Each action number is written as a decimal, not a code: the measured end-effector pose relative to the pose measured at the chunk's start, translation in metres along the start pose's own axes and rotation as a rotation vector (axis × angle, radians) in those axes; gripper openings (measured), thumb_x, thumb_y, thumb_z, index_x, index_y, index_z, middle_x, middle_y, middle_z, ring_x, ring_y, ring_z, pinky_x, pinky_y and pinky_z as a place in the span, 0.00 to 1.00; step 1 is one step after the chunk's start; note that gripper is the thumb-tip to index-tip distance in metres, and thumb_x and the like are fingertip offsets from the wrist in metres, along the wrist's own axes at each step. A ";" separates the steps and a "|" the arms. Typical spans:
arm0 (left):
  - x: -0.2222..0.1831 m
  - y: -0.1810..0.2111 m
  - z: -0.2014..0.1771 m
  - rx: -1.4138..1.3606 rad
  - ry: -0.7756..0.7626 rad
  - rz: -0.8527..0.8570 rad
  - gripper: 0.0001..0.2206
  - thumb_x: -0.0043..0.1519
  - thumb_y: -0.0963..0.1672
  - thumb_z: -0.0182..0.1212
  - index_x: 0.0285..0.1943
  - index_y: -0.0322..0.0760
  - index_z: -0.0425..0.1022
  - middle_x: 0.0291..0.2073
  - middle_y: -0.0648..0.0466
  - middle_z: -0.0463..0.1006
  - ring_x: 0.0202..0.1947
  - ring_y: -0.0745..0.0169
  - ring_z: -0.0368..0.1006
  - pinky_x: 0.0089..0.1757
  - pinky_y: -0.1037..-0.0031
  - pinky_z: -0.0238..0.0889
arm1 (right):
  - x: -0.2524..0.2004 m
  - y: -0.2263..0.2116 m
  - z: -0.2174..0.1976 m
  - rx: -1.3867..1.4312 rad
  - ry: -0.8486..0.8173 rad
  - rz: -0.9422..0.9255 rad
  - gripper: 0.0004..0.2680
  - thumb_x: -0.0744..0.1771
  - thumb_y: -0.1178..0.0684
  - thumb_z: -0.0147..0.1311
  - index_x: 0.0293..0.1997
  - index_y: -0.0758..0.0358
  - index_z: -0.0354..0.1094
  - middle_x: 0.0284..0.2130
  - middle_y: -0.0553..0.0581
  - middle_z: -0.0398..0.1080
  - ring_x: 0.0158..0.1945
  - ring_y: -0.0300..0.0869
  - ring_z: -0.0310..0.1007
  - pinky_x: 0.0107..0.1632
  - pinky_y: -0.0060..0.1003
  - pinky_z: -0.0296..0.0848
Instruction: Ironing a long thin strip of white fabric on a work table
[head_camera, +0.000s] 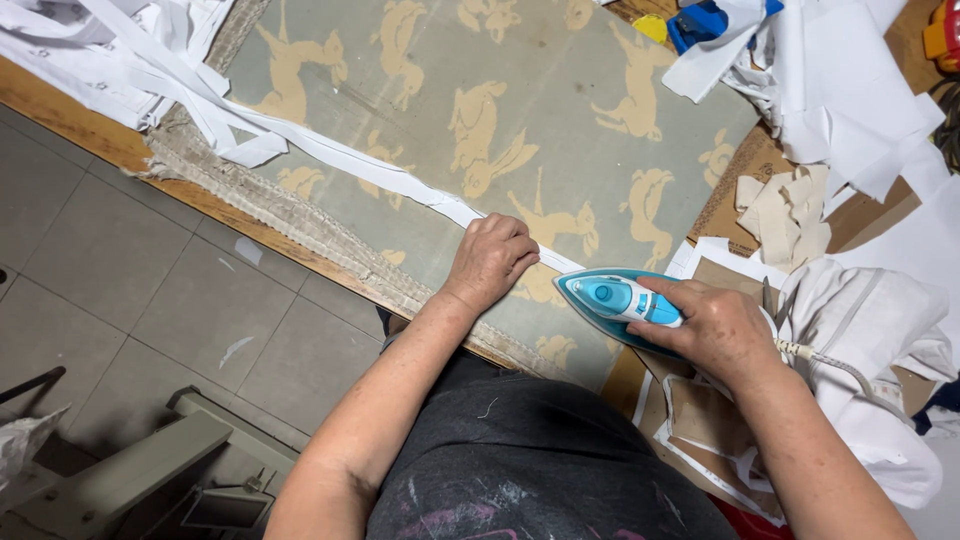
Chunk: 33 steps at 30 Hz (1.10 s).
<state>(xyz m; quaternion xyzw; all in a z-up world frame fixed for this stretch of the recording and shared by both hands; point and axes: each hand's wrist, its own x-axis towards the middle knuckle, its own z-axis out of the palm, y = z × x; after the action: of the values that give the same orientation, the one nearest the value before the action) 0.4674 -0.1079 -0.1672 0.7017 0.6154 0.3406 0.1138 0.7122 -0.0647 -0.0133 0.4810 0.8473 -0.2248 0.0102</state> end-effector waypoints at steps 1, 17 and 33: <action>0.000 0.001 -0.001 0.012 0.006 -0.001 0.05 0.53 0.49 0.60 0.30 0.50 0.72 0.30 0.64 0.67 0.38 0.68 0.64 0.41 0.75 0.55 | 0.001 -0.004 -0.002 -0.003 -0.010 0.003 0.17 0.54 0.47 0.63 0.45 0.46 0.71 0.31 0.51 0.75 0.36 0.49 0.74 0.38 0.41 0.73; 0.009 -0.022 -0.038 -0.015 -0.092 -0.033 0.05 0.52 0.49 0.61 0.30 0.49 0.74 0.28 0.62 0.70 0.35 0.68 0.65 0.44 0.74 0.52 | 0.025 -0.038 -0.008 -0.035 -0.088 -0.036 0.17 0.55 0.46 0.61 0.46 0.51 0.70 0.31 0.56 0.75 0.35 0.52 0.74 0.38 0.44 0.73; 0.009 -0.050 -0.054 0.061 -0.049 -0.113 0.07 0.50 0.51 0.60 0.30 0.52 0.73 0.27 0.64 0.67 0.35 0.71 0.63 0.45 0.75 0.48 | 0.050 -0.051 0.006 -0.057 -0.113 -0.043 0.18 0.55 0.42 0.60 0.48 0.45 0.69 0.31 0.52 0.74 0.37 0.50 0.74 0.39 0.42 0.72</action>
<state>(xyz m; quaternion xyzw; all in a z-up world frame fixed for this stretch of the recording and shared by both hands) 0.3949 -0.1028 -0.1534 0.6771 0.6611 0.2974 0.1266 0.6424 -0.0491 -0.0118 0.4485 0.8617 -0.2278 0.0668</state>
